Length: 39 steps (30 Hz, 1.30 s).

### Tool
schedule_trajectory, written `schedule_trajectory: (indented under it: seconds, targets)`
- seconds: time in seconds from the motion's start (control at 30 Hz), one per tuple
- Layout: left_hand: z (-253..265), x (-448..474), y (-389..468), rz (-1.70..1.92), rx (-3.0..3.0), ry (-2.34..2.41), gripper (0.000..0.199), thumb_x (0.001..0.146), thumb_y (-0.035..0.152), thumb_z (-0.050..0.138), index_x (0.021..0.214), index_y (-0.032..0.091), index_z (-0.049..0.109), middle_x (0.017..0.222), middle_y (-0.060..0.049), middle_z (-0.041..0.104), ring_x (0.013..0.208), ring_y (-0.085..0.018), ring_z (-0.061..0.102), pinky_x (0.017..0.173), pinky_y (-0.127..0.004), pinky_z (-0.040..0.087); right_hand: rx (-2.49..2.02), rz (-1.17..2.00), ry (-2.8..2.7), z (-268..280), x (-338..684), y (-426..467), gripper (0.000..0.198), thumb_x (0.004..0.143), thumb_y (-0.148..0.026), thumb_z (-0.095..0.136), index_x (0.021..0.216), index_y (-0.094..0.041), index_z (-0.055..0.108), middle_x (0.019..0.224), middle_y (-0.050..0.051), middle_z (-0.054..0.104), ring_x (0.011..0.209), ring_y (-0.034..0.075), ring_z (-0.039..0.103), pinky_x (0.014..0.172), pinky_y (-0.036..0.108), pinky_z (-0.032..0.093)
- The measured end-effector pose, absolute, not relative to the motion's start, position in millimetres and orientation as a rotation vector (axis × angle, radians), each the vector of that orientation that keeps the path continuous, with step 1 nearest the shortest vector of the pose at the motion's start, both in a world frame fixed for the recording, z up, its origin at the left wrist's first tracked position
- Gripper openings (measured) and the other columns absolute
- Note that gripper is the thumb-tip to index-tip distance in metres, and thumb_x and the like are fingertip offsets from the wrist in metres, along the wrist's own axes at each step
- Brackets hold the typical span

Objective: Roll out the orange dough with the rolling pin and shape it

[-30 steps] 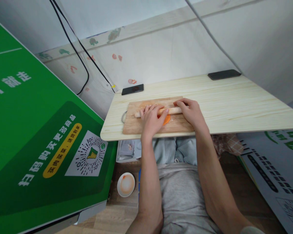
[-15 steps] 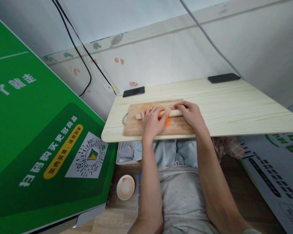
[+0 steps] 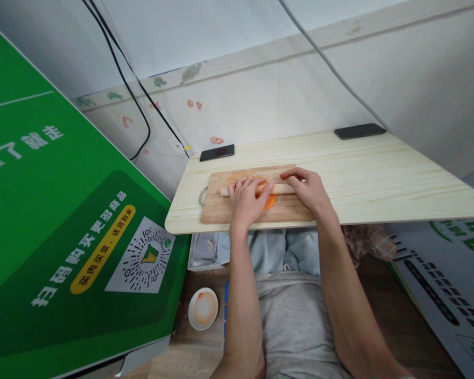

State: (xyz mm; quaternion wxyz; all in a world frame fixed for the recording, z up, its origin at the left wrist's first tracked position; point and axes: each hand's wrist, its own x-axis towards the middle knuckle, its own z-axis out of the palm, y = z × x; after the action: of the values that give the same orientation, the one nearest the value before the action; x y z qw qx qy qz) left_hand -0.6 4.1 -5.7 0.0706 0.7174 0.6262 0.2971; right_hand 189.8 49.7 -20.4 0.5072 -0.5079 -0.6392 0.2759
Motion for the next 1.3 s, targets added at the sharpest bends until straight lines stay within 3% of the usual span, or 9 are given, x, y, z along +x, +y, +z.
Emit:
schedule_trajectory:
  seconds: [0.33, 0.77, 1.13, 1.3]
  targets:
    - [-6.2, -0.8, 4.6, 0.898, 2.17, 1.878, 0.027, 0.113, 0.048, 0.06, 0.123, 0.032, 0.08, 0.137, -0.001, 0.081, 0.133, -0.028, 0.063, 0.118, -0.047, 0.04, -1.148, 0.712, -1.535, -23.4, 188.3, 52.0, 0.025, 0.086, -0.047, 0.073, 0.089, -0.023, 0.08, 0.098, 0.008, 0.085, 0.092, 0.028, 0.076, 0.093, 0.044, 0.059]
    - [-5.0, 0.1, 4.2, 0.907, 2.16, 1.875, 0.026, 0.113, 0.046, 0.062, 0.123, 0.031, 0.08, 0.137, 0.0, 0.081, 0.132, -0.027, 0.064, 0.118, -0.047, 0.038, -1.19, 0.646, -1.564, -24.1, 188.9, 53.3, 0.022, 0.085, -0.031, 0.064, 0.089, -0.023, 0.083, 0.102, 0.009, 0.086, 0.096, 0.029, 0.076, 0.097, 0.045, 0.058]
    - [-5.3, 0.0, 5.1, 0.885, 2.164, 1.885, 0.027, 0.113, 0.047, 0.06, 0.123, 0.031, 0.08, 0.138, 0.0, 0.081, 0.132, -0.027, 0.063, 0.117, -0.046, 0.038, -1.148, 0.731, -1.58, -17.9, 191.3, 48.2, 0.024, 0.079, -0.032, 0.064, 0.088, -0.023, 0.084, 0.099, 0.008, 0.085, 0.094, 0.029, 0.074, 0.09, 0.043, 0.057]
    - [-4.5, 0.4, 5.1, 0.885, 2.161, 1.883, 0.027, 0.113, 0.047, 0.06, 0.124, 0.032, 0.08, 0.137, 0.001, 0.081, 0.131, -0.027, 0.063, 0.117, -0.046, 0.038, -1.103, 0.758, -1.582, -22.1, 191.3, 51.8, 0.023, 0.081, -0.041, 0.074, 0.09, -0.024, 0.084, 0.097, 0.008, 0.084, 0.088, 0.028, 0.073, 0.086, 0.042, 0.056]
